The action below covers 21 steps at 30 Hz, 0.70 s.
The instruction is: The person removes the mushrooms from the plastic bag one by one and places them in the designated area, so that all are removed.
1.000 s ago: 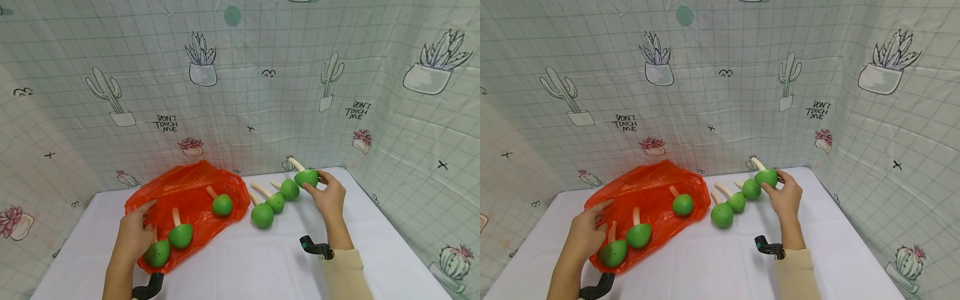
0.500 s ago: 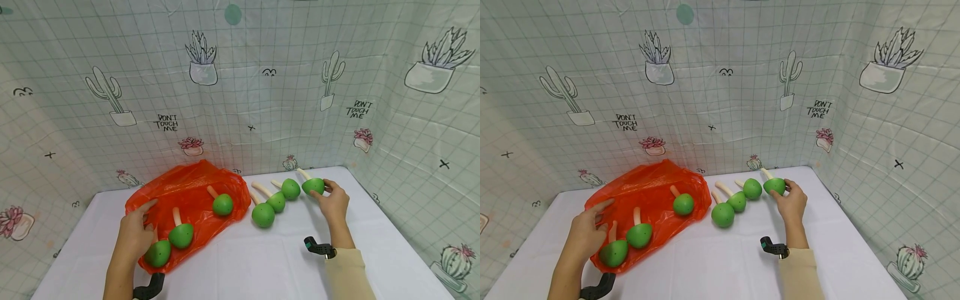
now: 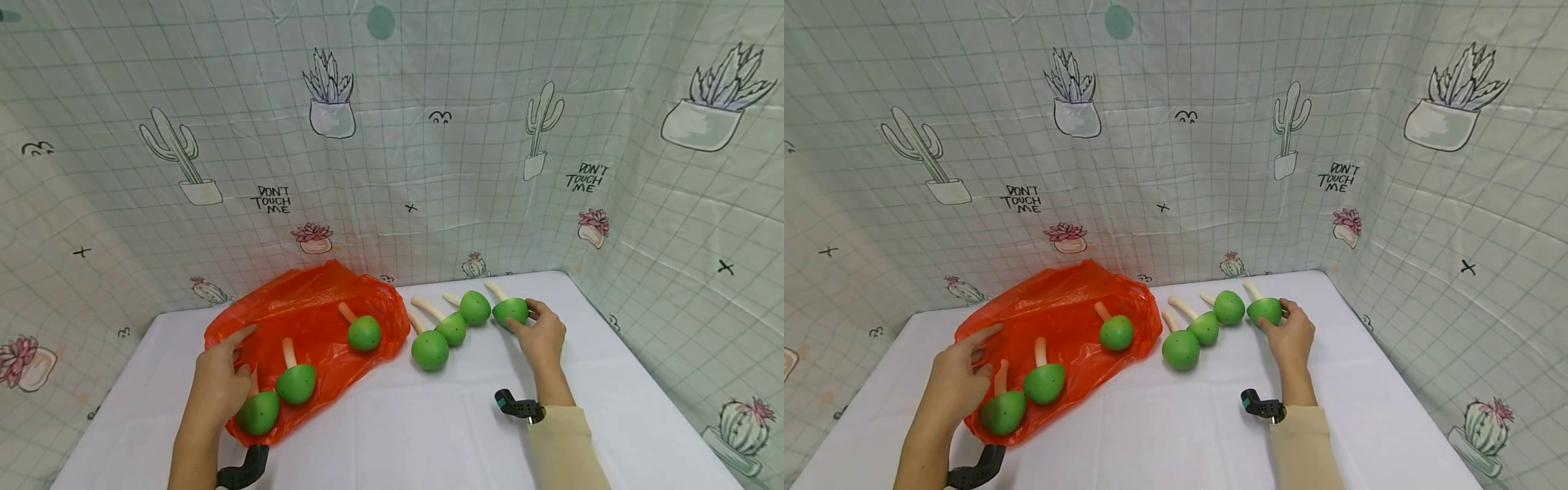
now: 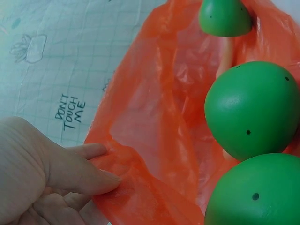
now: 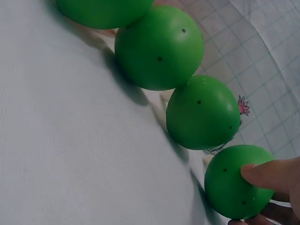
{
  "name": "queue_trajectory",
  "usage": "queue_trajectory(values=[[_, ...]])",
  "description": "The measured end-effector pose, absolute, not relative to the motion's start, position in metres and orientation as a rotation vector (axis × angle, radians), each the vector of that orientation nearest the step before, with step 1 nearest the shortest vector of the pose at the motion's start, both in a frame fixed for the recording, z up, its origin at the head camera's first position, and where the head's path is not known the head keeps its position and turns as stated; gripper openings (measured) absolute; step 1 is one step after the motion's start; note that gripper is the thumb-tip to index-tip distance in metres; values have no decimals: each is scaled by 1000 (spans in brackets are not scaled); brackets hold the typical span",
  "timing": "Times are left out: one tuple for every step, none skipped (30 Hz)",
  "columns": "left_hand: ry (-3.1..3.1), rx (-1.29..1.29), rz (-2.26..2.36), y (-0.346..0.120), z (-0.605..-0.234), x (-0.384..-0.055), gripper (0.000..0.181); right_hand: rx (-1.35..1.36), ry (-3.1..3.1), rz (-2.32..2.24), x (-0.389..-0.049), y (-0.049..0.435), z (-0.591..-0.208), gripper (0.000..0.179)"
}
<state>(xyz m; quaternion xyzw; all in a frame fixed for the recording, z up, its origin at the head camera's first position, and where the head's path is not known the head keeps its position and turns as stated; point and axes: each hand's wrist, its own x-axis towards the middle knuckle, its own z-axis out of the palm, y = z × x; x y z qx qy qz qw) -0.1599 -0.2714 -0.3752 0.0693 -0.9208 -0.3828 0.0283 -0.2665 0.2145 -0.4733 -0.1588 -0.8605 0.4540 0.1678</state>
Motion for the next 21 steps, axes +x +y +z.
queue_trajectory(values=[[-2843,215,-1182,-271,-375,-160,68,-451,-2448,1293,-266,214,-474,63],[-2843,214,-1182,-271,-375,-160,68,-451,-2450,1290,-266,214,-474,63],[-2843,214,-1182,-271,-375,-160,68,-450,-2451,1287,-266,214,-474,63],[-2843,212,-1181,-271,-375,-160,68,-449,-2452,1284,-266,214,-474,63],[-2843,212,-1180,-271,-375,-160,68,-445,-2452,1281,-267,214,-474,63],[-2841,210,-1178,-271,-375,-160,68,-445,-2452,1282,-267,214,-473,63],[-2840,210,-1177,-271,-375,-160,68,-440,-2453,1277,-267,214,-472,63],[-2839,210,-1177,-271,-375,-161,68,-437,-2453,1276,-268,214,-472,63],[-2838,210,-1178,-271,-375,-161,68,-434,-2451,1277,-268,214,-471,63],[-2837,210,-1178,-271,-375,-161,68,-432,-2451,1279,-268,214,-471,63],[-2837,213,-1178,-271,-375,-161,68,-429,-2451,1281,-268,213,-471,62],[-2838,214,-1179,-271,-375,-161,69,-428,-2451,1285,-268,213,-470,62],[-2839,217,-1182,-271,-375,-161,69,-427,-2451,1286,-268,213,-470,62],[-2840,218,-1184,-271,-375,-161,69,-429,-2448,1293,-268,213,-470,61],[-2840,217,-1184,-271,-375,-161,69,-431,-2448,1297,-267,213,-471,61],[-2841,215,-1181,-271,-375,-161,68,-433,-2447,1301,-267,214,-471,61],[-2840,213,-1180,-271,-375,-160,68,-436,-2447,1303,-267,214,-471,60],[-2839,210,-1179,-271,-375,-160,68,-439,-2446,1306,-266,214,-471,60],[-2837,207,-1181,-271,-375,-160,68,-441,-2447,1305,-266,214,-472,60],[-2836,204,-1182,-271,-376,-160,68,-443,-2446,1305,-266,214,-472,59],[-2835,202,-1183,-271,-376,-160,68,-443,-2445,1304,-266,215,-472,59]])
